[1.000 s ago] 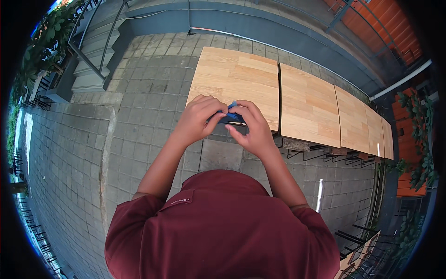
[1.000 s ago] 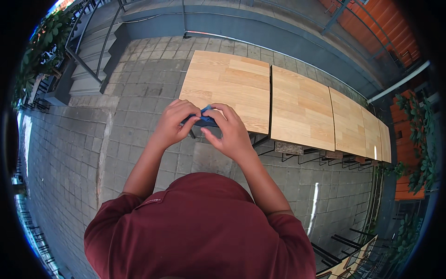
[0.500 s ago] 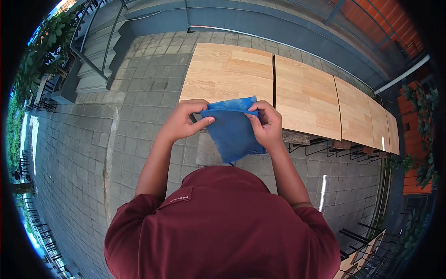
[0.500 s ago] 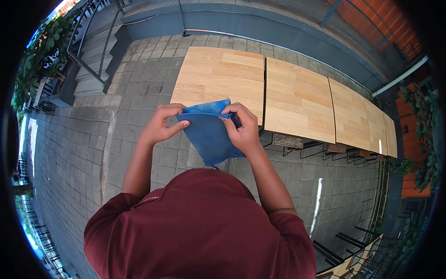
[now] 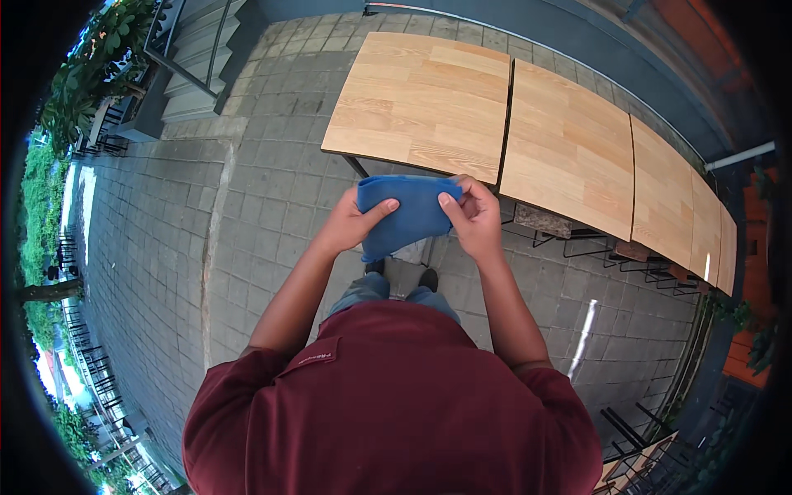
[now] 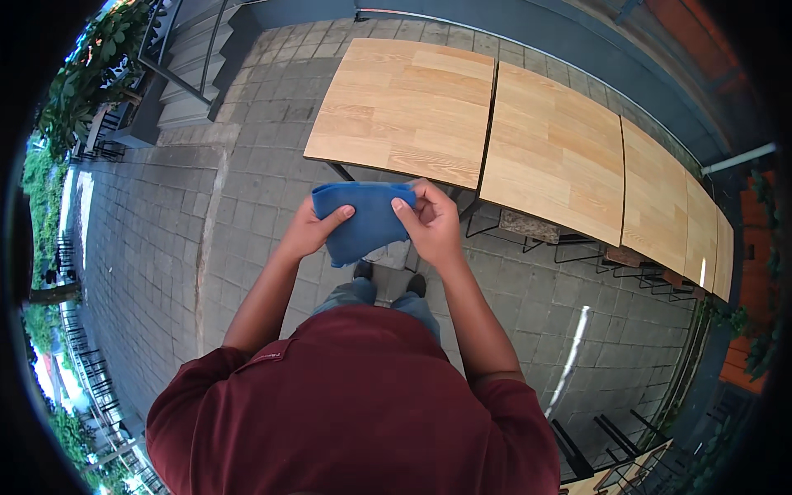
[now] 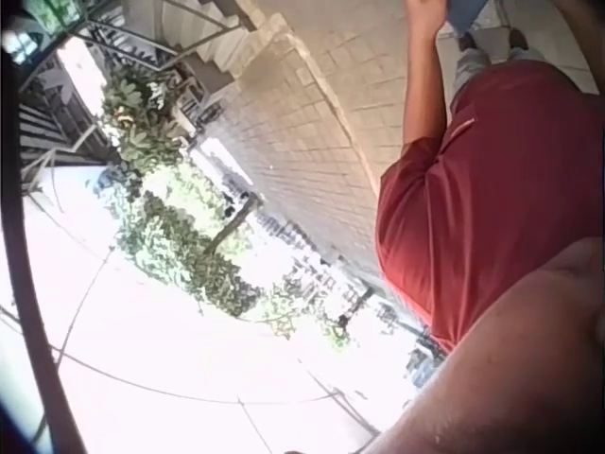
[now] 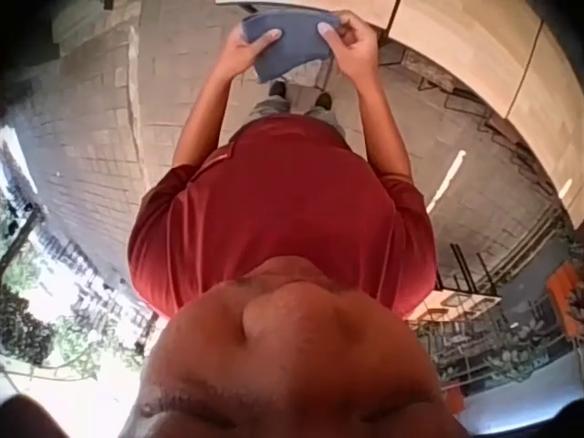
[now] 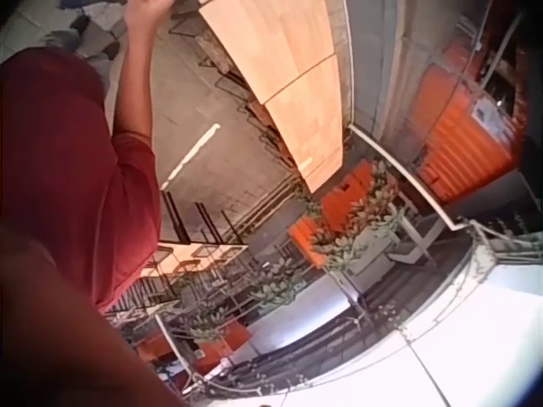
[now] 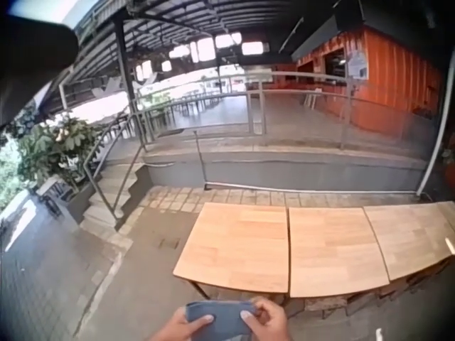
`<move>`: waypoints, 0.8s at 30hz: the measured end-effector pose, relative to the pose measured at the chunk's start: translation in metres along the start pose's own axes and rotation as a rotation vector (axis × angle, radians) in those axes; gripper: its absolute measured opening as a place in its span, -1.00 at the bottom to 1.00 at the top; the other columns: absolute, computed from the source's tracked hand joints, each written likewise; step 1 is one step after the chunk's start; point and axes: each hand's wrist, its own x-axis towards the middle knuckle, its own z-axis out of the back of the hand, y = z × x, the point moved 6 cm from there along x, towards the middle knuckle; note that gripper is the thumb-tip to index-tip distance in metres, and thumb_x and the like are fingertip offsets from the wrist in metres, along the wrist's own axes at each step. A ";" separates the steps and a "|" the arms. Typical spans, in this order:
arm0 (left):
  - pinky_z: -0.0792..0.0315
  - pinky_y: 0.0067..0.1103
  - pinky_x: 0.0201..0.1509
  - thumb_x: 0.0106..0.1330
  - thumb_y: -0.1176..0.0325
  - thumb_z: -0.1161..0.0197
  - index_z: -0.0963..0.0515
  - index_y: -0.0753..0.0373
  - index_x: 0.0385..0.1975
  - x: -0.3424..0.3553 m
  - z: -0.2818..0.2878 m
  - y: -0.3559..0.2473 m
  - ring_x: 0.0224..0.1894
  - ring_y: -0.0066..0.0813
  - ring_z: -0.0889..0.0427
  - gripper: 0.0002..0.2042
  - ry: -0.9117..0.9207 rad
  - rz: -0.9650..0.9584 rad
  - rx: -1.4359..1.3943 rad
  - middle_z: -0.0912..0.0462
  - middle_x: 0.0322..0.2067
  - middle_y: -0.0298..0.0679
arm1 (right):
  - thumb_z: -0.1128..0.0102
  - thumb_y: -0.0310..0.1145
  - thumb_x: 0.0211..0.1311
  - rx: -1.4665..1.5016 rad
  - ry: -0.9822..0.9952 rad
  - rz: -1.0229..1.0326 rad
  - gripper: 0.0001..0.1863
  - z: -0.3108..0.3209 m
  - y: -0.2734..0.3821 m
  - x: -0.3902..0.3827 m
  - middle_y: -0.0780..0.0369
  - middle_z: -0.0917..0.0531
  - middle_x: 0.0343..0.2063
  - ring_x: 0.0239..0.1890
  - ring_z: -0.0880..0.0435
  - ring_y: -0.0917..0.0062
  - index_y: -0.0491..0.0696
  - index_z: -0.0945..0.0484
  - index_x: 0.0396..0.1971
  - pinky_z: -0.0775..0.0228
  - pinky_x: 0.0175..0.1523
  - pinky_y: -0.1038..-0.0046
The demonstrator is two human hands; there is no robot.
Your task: Wiping down wooden tables and chair seats with a blue cloth in an outdoor restaurant patio.
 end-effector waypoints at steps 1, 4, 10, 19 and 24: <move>-0.58 -0.52 0.14 0.56 0.30 -0.38 -0.65 0.34 0.15 -0.006 -0.001 -0.003 0.00 -0.59 -0.68 -0.69 -0.012 0.014 0.002 -0.79 -0.04 -0.30 | -0.31 -0.62 0.49 0.011 0.005 -0.013 -0.87 0.001 -0.004 -0.003 0.33 -0.64 -0.20 -0.17 -0.61 0.74 -0.13 -0.51 -0.16 -0.47 -0.06 0.62; -0.58 -0.53 0.11 0.60 0.25 -0.35 -0.65 0.34 0.14 -0.023 0.000 -0.005 -0.02 -0.60 -0.68 -0.69 -0.025 0.006 0.024 -0.78 -0.04 -0.31 | -0.33 -0.65 0.46 0.154 -0.007 -0.093 -0.84 -0.004 -0.014 -0.010 0.32 -0.64 -0.19 -0.13 -0.64 0.72 -0.13 -0.51 -0.15 -0.50 -0.02 0.61; -0.54 -0.55 0.15 0.65 0.16 -0.28 -0.66 0.34 0.13 -0.062 0.013 0.011 0.00 -0.62 -0.67 -0.66 -0.112 0.067 -0.126 -0.78 -0.03 -0.35 | -0.32 -0.46 0.56 0.091 0.100 -0.218 -0.84 -0.037 -0.002 -0.031 0.39 -0.60 -0.26 -0.22 -0.58 0.79 -0.17 -0.57 -0.02 -0.42 -0.10 0.70; -0.51 -0.63 -0.03 0.69 0.20 -0.21 -0.60 0.35 0.12 -0.102 0.036 0.055 -0.16 -0.70 -0.59 -0.69 -0.292 -0.271 -0.128 -0.73 -0.21 -0.38 | -0.27 -0.30 0.63 -0.487 -0.242 0.181 -0.76 -0.088 -0.007 -0.073 0.37 -0.71 -0.33 -0.31 -0.53 0.78 -0.20 -0.66 -0.05 -0.41 -0.20 0.62; -0.33 -0.58 -0.36 0.69 0.25 -0.19 -0.54 0.34 -0.15 -0.119 0.054 0.057 -0.43 -0.73 -0.38 -0.76 -0.325 -0.333 0.074 -0.53 -0.51 -0.38 | -0.27 -0.40 0.60 -0.799 -0.404 0.379 -0.80 -0.127 0.013 -0.092 0.30 -0.68 -0.44 -0.40 -0.50 0.79 -0.26 -0.67 -0.06 -0.37 -0.30 0.65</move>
